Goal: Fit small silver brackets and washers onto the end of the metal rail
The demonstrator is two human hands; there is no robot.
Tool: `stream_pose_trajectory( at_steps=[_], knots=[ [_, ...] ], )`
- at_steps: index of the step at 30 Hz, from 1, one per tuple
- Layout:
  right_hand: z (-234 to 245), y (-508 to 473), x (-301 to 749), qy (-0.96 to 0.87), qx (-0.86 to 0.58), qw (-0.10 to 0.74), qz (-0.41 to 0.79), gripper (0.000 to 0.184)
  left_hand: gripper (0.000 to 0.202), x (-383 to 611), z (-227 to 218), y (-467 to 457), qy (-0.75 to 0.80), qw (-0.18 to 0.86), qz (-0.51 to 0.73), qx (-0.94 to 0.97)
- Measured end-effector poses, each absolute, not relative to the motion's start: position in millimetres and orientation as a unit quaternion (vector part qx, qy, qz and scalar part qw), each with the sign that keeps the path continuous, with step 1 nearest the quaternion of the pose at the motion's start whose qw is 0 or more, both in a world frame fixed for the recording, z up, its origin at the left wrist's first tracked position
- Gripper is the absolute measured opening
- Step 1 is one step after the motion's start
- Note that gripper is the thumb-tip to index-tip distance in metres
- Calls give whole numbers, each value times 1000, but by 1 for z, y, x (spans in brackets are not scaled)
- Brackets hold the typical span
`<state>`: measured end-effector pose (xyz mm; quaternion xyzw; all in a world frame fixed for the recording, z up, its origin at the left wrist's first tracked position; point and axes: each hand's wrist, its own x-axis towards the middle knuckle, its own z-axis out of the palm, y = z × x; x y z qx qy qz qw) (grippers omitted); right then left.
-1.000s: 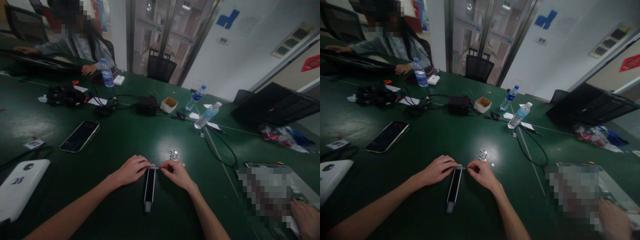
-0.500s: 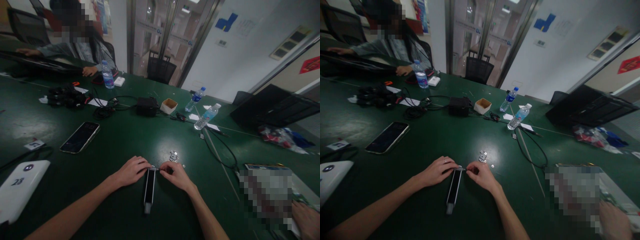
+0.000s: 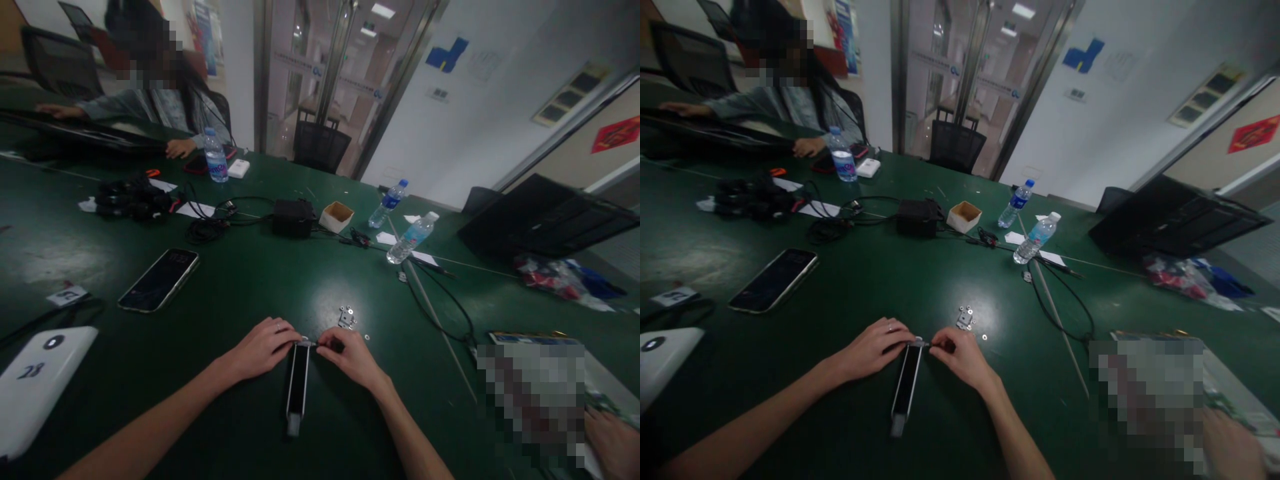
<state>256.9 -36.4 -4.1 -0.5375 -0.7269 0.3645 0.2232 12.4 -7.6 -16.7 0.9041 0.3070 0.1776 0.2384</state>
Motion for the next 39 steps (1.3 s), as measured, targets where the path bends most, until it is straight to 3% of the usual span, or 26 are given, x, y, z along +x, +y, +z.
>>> stream_pose_trajectory(
  at_steps=[32,39],
  knots=[
    [-26,-30,254,-696,-567,258,356,10,32,12,-20,-13,335,248,188,890],
    [-18,-34,252,-727,-541,232,353,20,32,12,-18,-13,335,251,178,891]
  ],
)
